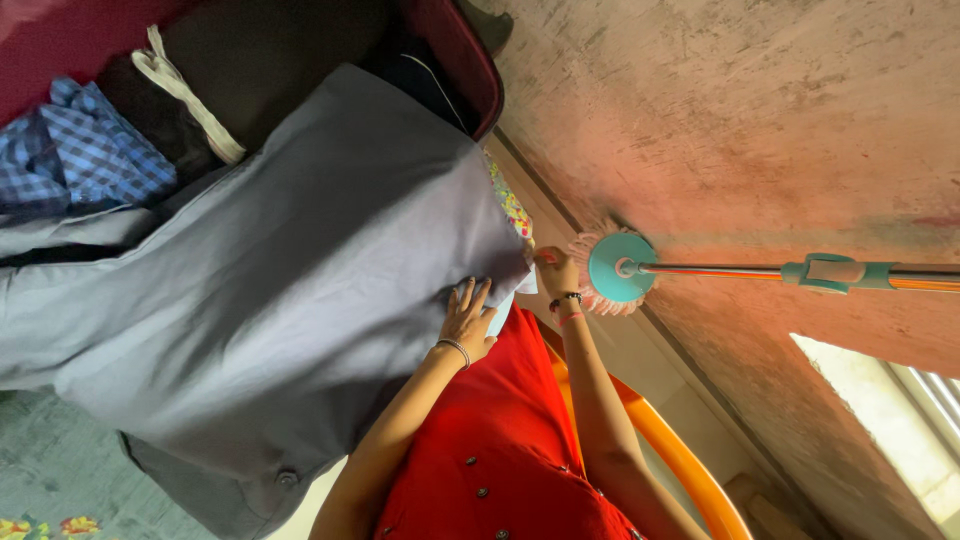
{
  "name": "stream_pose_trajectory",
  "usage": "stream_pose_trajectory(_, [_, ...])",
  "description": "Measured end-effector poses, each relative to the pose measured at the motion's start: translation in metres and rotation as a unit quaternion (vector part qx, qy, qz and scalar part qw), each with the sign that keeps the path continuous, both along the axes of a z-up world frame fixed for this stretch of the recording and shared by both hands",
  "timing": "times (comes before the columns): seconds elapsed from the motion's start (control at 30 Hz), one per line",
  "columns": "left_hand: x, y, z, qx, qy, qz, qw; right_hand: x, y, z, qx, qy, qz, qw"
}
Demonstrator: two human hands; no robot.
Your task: The person folds a blue checkered shirt and a grey jacket and places them into an open suitcase on a bed.
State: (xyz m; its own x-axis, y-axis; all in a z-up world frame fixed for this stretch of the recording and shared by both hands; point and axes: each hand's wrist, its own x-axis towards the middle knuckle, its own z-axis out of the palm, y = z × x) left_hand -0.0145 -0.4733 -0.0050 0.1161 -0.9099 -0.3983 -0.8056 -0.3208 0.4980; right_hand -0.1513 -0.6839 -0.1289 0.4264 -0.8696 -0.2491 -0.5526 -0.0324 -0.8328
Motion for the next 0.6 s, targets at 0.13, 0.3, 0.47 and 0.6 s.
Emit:
stream_pose_trajectory(0.13, [-0.002, -0.003, -0.002, -0.023, -0.006, -0.01, 1.0, -0.015, 0.024, 0.002, 0.14, -0.001, 0.005, 0.99])
stream_pose_trajectory(0.3, [-0.001, -0.005, -0.001, -0.02, -0.003, -0.013, 1.0, -0.022, 0.032, 0.001, 0.01, -0.047, 0.056, 0.997])
stream_pose_trajectory(0.47, [0.0, -0.003, 0.01, 0.016, -0.034, -0.044, 0.998, -0.023, 0.034, 0.002, 0.048, -0.033, 0.001, 0.998])
stream_pose_trajectory(0.6, [0.002, -0.001, 0.011, 0.022, -0.029, -0.033, 0.999, -0.021, 0.039, -0.001, 0.158, -0.065, -0.056, 0.984])
